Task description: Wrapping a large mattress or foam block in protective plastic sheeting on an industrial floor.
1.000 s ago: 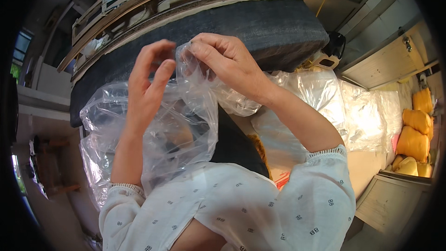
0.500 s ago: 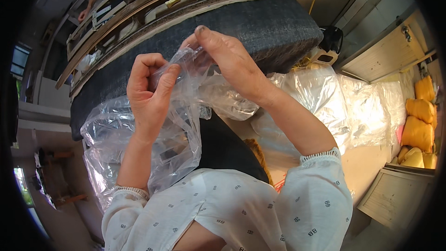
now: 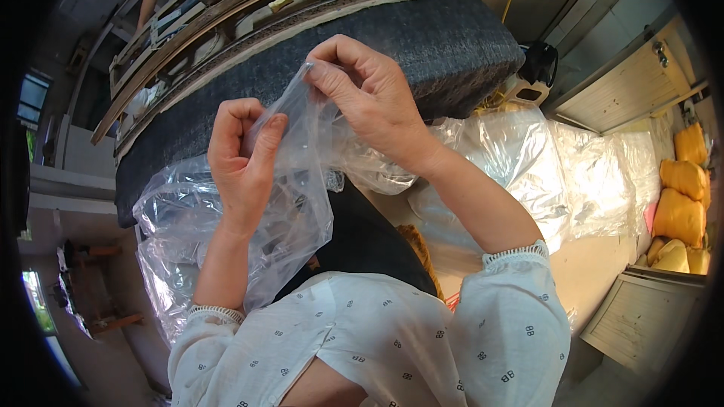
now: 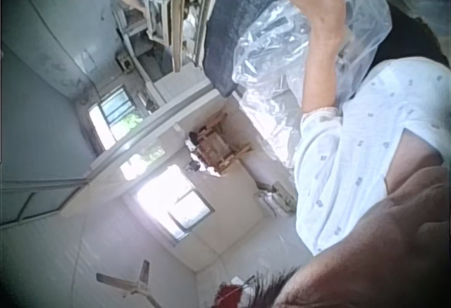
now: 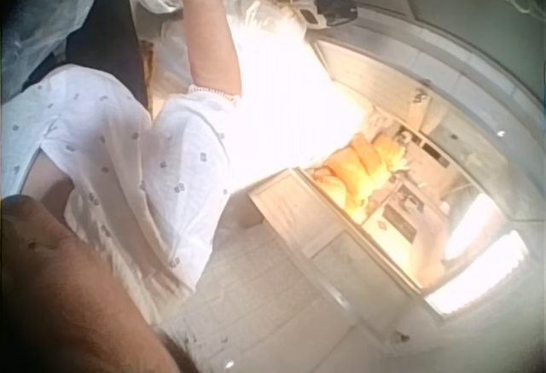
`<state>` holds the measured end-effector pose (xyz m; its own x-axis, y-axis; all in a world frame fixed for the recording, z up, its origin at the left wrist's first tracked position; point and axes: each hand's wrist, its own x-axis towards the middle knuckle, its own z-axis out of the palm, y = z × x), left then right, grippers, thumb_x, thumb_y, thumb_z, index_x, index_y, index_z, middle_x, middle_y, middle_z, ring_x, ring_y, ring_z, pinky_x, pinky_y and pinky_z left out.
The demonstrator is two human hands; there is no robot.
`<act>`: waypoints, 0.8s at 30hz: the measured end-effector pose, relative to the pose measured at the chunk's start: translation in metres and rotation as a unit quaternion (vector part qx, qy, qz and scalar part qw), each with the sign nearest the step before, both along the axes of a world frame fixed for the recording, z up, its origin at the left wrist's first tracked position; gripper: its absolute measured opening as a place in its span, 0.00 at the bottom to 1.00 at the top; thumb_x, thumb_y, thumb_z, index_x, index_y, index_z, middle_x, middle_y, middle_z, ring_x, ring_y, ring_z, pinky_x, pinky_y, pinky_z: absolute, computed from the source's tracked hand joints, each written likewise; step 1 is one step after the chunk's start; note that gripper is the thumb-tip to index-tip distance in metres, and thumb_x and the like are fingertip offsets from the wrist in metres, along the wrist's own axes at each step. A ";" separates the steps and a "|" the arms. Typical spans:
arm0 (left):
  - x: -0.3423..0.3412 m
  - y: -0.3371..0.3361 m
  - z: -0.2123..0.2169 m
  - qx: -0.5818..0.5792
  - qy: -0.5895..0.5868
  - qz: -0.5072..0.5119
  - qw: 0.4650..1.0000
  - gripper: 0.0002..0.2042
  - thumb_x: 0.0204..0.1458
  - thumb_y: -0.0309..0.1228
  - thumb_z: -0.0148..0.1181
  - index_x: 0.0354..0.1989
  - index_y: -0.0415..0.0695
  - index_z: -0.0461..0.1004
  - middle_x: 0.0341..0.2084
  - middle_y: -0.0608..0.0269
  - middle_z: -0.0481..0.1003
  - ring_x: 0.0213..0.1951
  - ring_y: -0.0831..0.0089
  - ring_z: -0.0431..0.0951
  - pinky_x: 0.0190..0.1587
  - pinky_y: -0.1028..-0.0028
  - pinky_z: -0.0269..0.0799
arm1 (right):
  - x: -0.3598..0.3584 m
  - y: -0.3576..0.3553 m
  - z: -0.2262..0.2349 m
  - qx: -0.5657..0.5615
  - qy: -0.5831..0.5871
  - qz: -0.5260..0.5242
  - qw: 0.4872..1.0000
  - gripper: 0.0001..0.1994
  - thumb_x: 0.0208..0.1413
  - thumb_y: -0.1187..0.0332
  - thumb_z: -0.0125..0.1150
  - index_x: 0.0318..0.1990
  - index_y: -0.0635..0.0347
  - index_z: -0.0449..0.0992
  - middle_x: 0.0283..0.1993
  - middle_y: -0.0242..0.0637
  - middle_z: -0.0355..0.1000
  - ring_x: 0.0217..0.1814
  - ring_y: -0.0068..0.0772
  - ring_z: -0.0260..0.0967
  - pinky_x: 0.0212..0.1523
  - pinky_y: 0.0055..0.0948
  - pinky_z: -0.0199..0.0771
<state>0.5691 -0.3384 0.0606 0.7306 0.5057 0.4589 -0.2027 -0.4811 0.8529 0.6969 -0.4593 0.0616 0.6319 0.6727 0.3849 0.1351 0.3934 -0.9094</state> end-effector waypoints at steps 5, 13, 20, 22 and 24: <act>-0.006 0.001 0.002 0.022 0.004 0.003 1.000 0.08 0.49 0.25 0.62 0.31 0.44 0.68 0.17 0.75 0.64 0.18 0.89 0.57 0.20 0.86 0.52 | 0.002 -0.001 0.001 0.014 0.015 0.032 0.999 0.08 0.60 0.67 0.51 0.33 0.62 0.72 0.29 0.26 0.68 0.32 0.16 0.64 0.36 0.17 0.66; -0.021 0.016 0.004 0.008 0.015 0.000 1.000 0.06 0.49 0.26 0.62 0.31 0.42 0.70 0.17 0.75 0.64 0.19 0.88 0.57 0.22 0.86 0.52 | 0.005 0.010 0.005 -0.014 -0.003 0.006 1.000 0.09 0.60 0.65 0.52 0.36 0.61 0.73 0.30 0.25 0.67 0.31 0.15 0.62 0.36 0.16 0.64; 0.013 0.068 -0.017 0.038 0.078 0.055 0.995 0.07 0.51 0.30 0.57 0.31 0.39 0.71 0.19 0.67 0.69 0.23 0.82 0.65 0.28 0.80 0.62 | 0.062 0.070 -0.034 -0.093 -0.217 -0.195 0.952 0.06 0.53 0.70 0.55 0.31 0.64 0.74 0.22 0.41 0.71 0.21 0.30 0.69 0.26 0.26 0.67; 0.032 0.097 -0.041 0.055 0.088 0.070 0.992 0.08 0.50 0.32 0.57 0.31 0.39 0.72 0.19 0.64 0.70 0.23 0.79 0.66 0.28 0.77 0.63 | 0.085 0.094 -0.056 -0.127 -0.267 -0.264 0.918 0.08 0.53 0.69 0.56 0.32 0.65 0.75 0.22 0.36 0.71 0.24 0.19 0.67 0.28 0.22 0.67; 0.048 0.120 -0.065 0.070 0.098 0.078 0.990 0.09 0.50 0.34 0.57 0.31 0.40 0.72 0.19 0.61 0.71 0.22 0.76 0.68 0.28 0.75 0.64 | 0.104 0.115 -0.086 -0.158 -0.264 -0.301 0.903 0.08 0.52 0.67 0.57 0.31 0.64 0.75 0.25 0.41 0.73 0.27 0.32 0.70 0.30 0.28 0.68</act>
